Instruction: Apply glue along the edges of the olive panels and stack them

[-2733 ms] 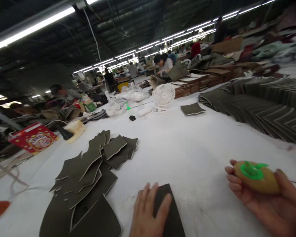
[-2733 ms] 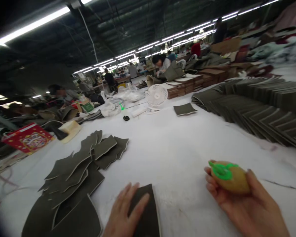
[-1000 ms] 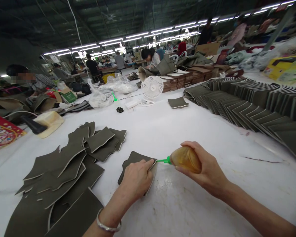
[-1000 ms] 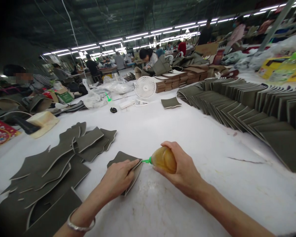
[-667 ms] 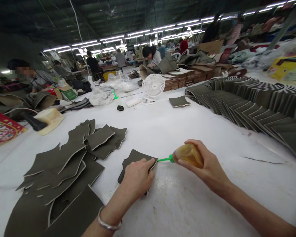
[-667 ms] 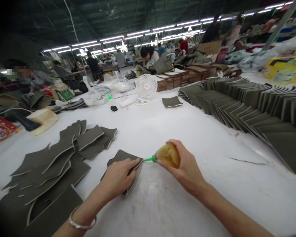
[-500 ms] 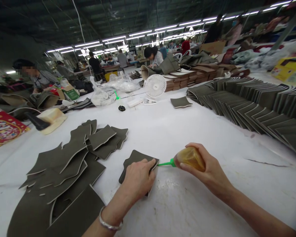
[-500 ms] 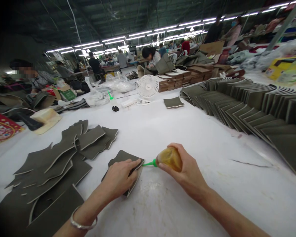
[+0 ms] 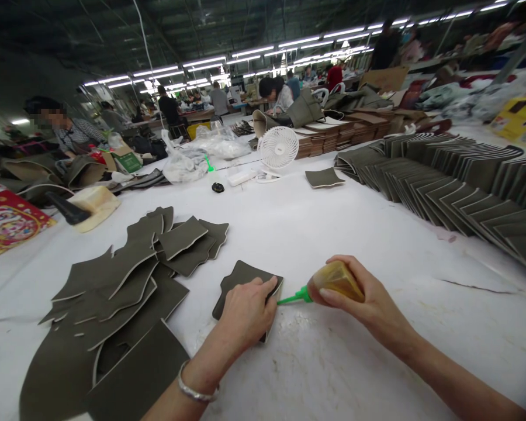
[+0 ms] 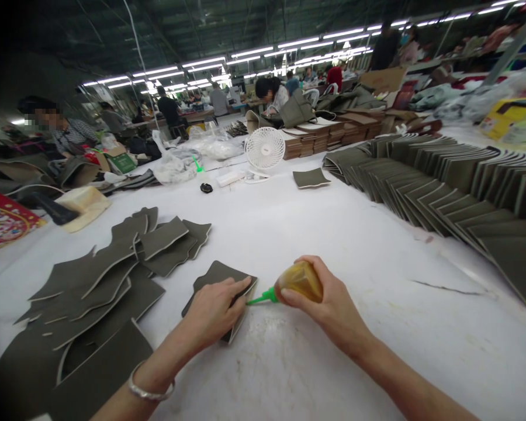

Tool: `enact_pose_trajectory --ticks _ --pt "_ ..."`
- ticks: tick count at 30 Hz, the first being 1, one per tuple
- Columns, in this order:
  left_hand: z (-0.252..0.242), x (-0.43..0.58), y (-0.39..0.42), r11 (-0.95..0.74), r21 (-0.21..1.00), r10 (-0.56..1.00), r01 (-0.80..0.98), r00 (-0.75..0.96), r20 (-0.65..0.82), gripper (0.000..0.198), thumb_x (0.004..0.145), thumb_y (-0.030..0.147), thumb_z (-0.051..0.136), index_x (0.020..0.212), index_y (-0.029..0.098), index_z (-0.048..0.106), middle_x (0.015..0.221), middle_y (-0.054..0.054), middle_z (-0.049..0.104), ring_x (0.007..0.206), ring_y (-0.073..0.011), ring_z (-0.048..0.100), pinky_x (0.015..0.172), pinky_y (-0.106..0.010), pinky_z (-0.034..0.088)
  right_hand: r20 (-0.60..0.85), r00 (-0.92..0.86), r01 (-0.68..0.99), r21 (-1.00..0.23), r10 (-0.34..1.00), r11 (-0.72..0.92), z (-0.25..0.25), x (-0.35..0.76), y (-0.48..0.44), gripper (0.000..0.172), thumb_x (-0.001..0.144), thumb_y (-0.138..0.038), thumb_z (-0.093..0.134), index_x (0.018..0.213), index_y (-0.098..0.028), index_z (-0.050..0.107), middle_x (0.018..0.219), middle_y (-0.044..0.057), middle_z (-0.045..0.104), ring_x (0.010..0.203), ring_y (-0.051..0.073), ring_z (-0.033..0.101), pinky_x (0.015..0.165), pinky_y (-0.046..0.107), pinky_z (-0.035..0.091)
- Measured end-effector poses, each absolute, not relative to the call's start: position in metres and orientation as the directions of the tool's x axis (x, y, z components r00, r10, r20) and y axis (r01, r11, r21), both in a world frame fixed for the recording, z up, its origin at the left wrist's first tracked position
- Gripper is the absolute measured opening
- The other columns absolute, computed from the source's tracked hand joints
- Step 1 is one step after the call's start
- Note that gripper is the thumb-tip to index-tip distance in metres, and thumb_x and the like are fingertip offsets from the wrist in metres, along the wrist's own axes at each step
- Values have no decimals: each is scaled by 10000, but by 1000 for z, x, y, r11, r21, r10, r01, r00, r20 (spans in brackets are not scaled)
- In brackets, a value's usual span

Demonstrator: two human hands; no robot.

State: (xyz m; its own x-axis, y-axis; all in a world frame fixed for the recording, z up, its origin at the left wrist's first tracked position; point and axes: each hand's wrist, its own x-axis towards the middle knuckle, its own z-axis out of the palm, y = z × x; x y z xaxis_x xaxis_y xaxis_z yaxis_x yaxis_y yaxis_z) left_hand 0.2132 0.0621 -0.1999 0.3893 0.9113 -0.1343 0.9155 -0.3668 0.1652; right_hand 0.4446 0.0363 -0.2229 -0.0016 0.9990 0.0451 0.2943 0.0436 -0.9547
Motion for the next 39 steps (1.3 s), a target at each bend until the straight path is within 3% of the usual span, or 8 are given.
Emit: enact_pose_trajectory --ticks 3,8,13,17,26,30,35,39 --pt "-201 211 62 -360 193 913 913 387 -127 450 927 282 376 1340 318 552 936 -25 683 855 -272 702 700 -354 505 91 64 328 -942 994 65 -222 443 34 544 760 -575 740 1134 -277 481 914 -15 607 807 226 591 740 358 454" --pt "-204 208 61 -336 264 906 904 387 -171 478 923 274 376 1377 290 523 1005 -42 673 911 -284 696 758 -377 512 4 -93 267 -963 996 29 -222 440 26 515 788 -559 722 1131 -275 463 849 -35 594 753 206 579 693 329 446" --pt "-208 207 61 -322 307 907 895 385 -170 477 934 300 378 1395 290 501 1043 -45 666 933 -282 688 773 -380 509 41 -9 301 -953 999 42 -226 439 21 535 777 -553 734 1141 -275 458 875 -31 593 770 203 575 713 325 440" --pt "-209 206 61 -315 318 908 894 381 -173 478 936 296 381 1400 294 493 1060 -44 665 944 -278 685 788 -376 504 -23 -148 249 -968 989 14 -228 436 17 522 803 -551 715 1158 -279 446 858 -33 588 763 205 575 690 317 440" --pt "-209 206 60 -295 322 913 900 364 -182 485 942 321 380 1417 282 472 1048 -50 657 953 -294 680 796 -397 508 -45 -158 245 -969 986 -5 -232 437 13 543 798 -558 715 1179 -293 431 883 -40 583 787 198 578 710 311 443" --pt "-210 205 60 -295 325 915 899 363 -174 493 946 323 367 1427 268 460 1053 -58 652 951 -300 679 804 -413 511 -4 -54 273 -962 999 11 -235 437 14 543 794 -559 717 1173 -290 435 897 -33 582 800 203 573 725 318 448" --pt "-210 206 61 -275 345 916 897 354 -191 498 949 326 375 1438 261 444 1102 -66 648 998 -302 668 849 -417 509 -27 -179 254 -967 983 20 -237 436 10 556 802 -555 716 1194 -295 419 929 -25 583 826 209 585 724 319 460" --pt "-209 207 61 -268 345 914 899 351 -204 503 954 323 363 1445 238 433 1128 -80 640 1027 -303 658 880 -424 501 5 -114 278 -960 994 36 -240 442 20 527 802 -538 720 1178 -292 444 920 -26 578 815 204 576 733 323 456"
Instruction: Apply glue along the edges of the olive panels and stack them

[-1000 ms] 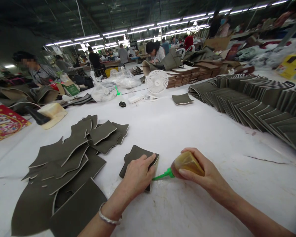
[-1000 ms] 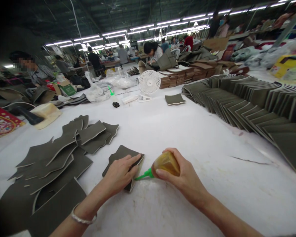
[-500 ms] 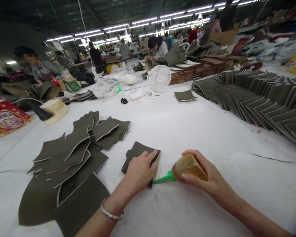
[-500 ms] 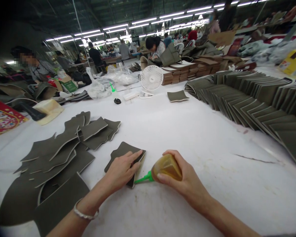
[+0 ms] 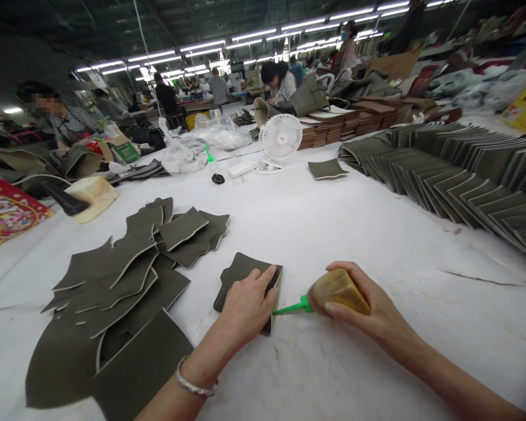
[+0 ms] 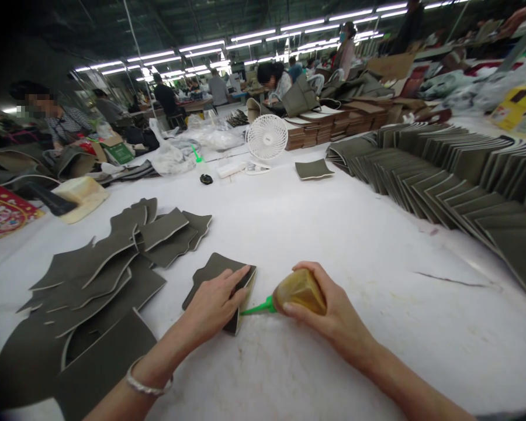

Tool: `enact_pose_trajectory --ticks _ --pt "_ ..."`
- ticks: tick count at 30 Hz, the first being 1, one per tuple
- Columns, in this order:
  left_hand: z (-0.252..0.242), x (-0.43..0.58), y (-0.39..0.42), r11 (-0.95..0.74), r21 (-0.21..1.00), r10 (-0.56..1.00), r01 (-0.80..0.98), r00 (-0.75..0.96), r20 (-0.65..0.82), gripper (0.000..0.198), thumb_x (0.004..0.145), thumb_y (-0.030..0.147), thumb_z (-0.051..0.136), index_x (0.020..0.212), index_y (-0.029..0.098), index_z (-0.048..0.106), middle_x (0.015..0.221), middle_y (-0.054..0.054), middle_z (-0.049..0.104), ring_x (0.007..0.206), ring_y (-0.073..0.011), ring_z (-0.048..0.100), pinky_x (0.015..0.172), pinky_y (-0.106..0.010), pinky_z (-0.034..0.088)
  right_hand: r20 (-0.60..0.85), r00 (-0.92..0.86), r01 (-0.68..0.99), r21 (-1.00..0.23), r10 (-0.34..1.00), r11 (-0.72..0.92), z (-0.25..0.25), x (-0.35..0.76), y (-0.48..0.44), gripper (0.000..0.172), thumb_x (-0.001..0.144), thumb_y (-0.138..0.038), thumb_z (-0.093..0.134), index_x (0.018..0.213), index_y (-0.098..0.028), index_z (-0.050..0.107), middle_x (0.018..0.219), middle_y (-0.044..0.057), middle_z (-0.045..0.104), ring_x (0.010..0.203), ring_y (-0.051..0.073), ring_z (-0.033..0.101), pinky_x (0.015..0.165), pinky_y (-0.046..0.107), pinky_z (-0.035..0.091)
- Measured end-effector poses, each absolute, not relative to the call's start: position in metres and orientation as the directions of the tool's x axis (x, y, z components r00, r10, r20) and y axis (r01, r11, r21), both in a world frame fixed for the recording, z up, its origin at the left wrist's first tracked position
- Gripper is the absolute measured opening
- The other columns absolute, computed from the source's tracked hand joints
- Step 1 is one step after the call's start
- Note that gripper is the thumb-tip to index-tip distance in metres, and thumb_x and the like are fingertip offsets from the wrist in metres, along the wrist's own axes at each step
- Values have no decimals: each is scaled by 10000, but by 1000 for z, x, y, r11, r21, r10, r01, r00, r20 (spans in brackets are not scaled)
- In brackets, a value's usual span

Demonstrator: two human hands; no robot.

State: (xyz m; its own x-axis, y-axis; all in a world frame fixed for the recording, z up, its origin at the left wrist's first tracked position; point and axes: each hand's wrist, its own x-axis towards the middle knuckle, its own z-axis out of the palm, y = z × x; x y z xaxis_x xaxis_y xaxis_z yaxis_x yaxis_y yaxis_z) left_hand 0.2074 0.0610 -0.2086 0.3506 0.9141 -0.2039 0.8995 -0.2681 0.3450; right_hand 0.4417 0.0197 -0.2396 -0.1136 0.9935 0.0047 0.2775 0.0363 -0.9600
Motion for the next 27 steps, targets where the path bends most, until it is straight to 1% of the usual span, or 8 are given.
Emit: enact_pose_trajectory --ticks 4,6,12,17,20,22,25,27 --pt "-207 207 61 -264 360 907 895 357 -223 495 948 312 362 1432 254 451 1117 -71 643 1018 -290 659 880 -420 503 110 23 320 -942 994 97 -243 449 35 553 785 -537 736 1194 -296 451 929 -21 580 805 208 575 731 336 450" --pt "-206 207 62 -260 371 905 891 359 -228 497 944 300 362 1430 256 452 1127 -71 643 1037 -288 652 894 -421 499 134 40 318 -941 990 114 -242 449 35 556 783 -537 738 1195 -296 452 928 -21 577 810 208 574 736 336 448" --pt "-207 206 62 -244 372 908 896 345 -236 519 945 296 367 1457 233 416 1145 -82 638 1046 -299 648 909 -438 494 -16 -201 216 -976 979 28 -238 441 13 530 809 -504 729 1187 -287 427 932 -30 581 816 194 581 728 305 458" --pt "-207 206 62 -238 378 912 895 340 -230 516 950 291 364 1460 226 411 1173 -91 633 1079 -289 636 936 -424 478 6 -117 234 -972 993 34 -235 440 12 536 814 -499 723 1194 -274 420 921 -17 581 807 204 582 722 315 461" --pt "-207 207 62 -235 389 911 891 342 -231 518 948 288 370 1460 219 412 1187 -96 629 1091 -288 630 941 -419 470 34 -170 257 -963 985 78 -234 440 10 535 809 -493 728 1196 -268 434 991 8 577 845 217 589 748 329 470" --pt "-208 207 62 -238 386 914 891 340 -222 520 949 297 371 1462 222 407 1163 -93 633 1060 -288 639 912 -419 479 36 -208 252 -964 978 89 -234 441 9 528 810 -493 726 1191 -267 437 993 10 575 836 217 591 742 329 475" --pt "-209 207 61 -242 370 915 897 338 -219 522 951 307 361 1465 224 403 1106 -86 638 997 -282 651 860 -412 489 33 -182 260 -962 983 80 -236 443 10 517 820 -496 719 1187 -274 430 956 -5 568 820 210 585 725 322 471" --pt "-209 207 61 -237 368 913 899 335 -230 523 949 305 358 1463 218 407 1109 -87 636 996 -279 648 861 -410 484 60 -147 282 -954 987 100 -238 445 15 520 823 -493 720 1196 -278 428 986 -3 561 848 212 580 744 325 464"
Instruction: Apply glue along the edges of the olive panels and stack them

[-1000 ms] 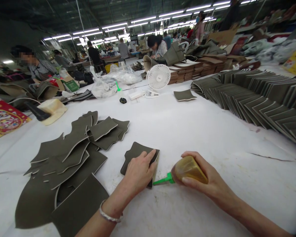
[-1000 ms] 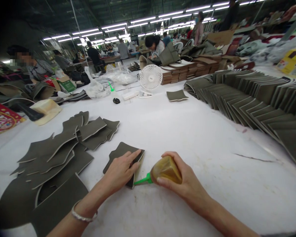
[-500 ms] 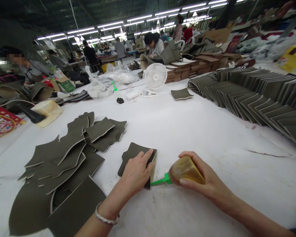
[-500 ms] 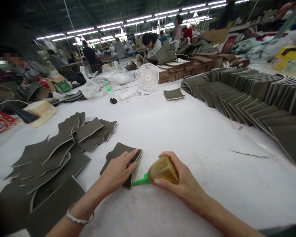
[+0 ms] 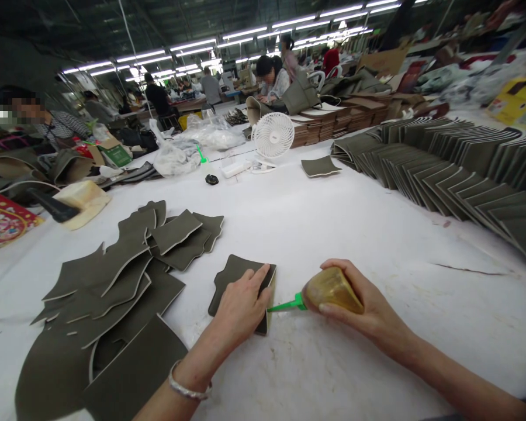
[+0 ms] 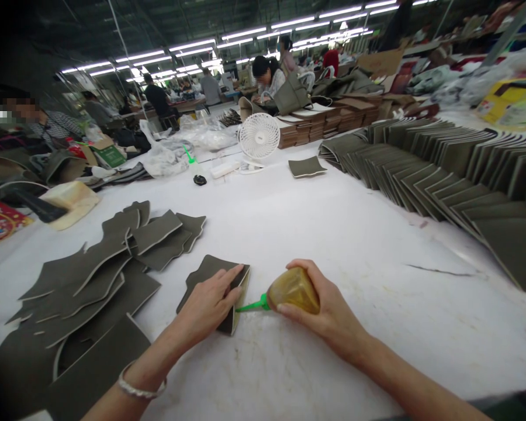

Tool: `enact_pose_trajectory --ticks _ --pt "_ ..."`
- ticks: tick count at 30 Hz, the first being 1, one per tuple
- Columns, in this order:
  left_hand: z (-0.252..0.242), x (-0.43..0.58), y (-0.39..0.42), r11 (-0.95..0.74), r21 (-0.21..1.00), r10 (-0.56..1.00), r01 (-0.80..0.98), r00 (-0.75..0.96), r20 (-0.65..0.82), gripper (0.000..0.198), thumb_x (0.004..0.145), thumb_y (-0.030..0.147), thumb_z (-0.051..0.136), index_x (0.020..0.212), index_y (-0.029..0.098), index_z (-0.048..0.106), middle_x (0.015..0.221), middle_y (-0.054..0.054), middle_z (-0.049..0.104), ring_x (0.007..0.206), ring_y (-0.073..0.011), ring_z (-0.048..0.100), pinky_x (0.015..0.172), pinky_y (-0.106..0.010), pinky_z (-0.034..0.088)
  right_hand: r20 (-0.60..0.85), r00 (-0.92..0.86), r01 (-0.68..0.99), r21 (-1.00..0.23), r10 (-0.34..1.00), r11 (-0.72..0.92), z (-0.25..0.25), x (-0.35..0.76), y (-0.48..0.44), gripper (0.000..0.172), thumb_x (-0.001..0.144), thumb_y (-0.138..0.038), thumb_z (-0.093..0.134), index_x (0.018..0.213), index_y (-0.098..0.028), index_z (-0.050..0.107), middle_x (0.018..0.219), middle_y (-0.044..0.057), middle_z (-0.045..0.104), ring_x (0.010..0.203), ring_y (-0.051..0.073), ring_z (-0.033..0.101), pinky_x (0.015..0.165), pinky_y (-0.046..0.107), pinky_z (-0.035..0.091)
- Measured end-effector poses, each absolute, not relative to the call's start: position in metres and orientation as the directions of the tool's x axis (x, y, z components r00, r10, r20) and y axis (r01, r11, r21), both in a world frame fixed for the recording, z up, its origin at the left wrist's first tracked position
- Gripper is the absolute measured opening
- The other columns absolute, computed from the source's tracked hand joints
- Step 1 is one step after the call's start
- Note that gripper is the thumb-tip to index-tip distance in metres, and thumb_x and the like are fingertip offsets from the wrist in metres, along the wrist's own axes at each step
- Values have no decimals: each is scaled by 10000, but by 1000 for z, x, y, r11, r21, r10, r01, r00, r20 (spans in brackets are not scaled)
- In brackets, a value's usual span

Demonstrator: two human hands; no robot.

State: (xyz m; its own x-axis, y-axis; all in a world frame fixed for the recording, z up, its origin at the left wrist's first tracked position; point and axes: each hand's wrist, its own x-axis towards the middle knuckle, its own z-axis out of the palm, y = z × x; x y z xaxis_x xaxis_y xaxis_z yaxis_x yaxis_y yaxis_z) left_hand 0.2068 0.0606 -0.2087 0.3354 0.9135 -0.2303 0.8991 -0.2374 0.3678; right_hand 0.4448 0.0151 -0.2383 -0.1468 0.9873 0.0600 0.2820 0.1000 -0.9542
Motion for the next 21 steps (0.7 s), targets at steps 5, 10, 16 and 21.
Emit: enact_pose_trajectory --ticks 5,10,16,21 --pt "-204 208 62 -225 382 901 896 340 -269 526 948 287 336 1463 210 404 1137 -92 627 1001 -263 640 857 -393 472 138 -61 309 -939 989 150 -243 451 40 535 816 -485 732 1209 -280 432 966 -9 559 809 203 567 743 337 450" --pt "-205 209 64 -212 399 898 892 339 -281 528 938 267 323 1455 219 419 1111 -89 624 990 -253 639 863 -392 465 192 -11 301 -935 981 187 -242 458 58 554 796 -489 747 1203 -264 445 950 -4 553 818 208 555 742 336 442" --pt "-205 209 66 -201 446 898 872 346 -273 531 924 269 335 1439 200 447 1105 -98 620 1018 -256 624 902 -403 458 42 -152 134 -989 987 62 -238 454 46 520 792 -482 743 1154 -251 450 873 -24 562 760 189 545 683 307 423" --pt "-215 202 73 -14 665 890 746 313 -332 562 870 372 411 1408 222 475 864 -21 579 685 -190 617 655 -330 510 -85 -189 -229 -965 978 -128 -234 459 50 408 773 -457 739 1061 -220 573 895 17 664 829 233 617 753 352 471"
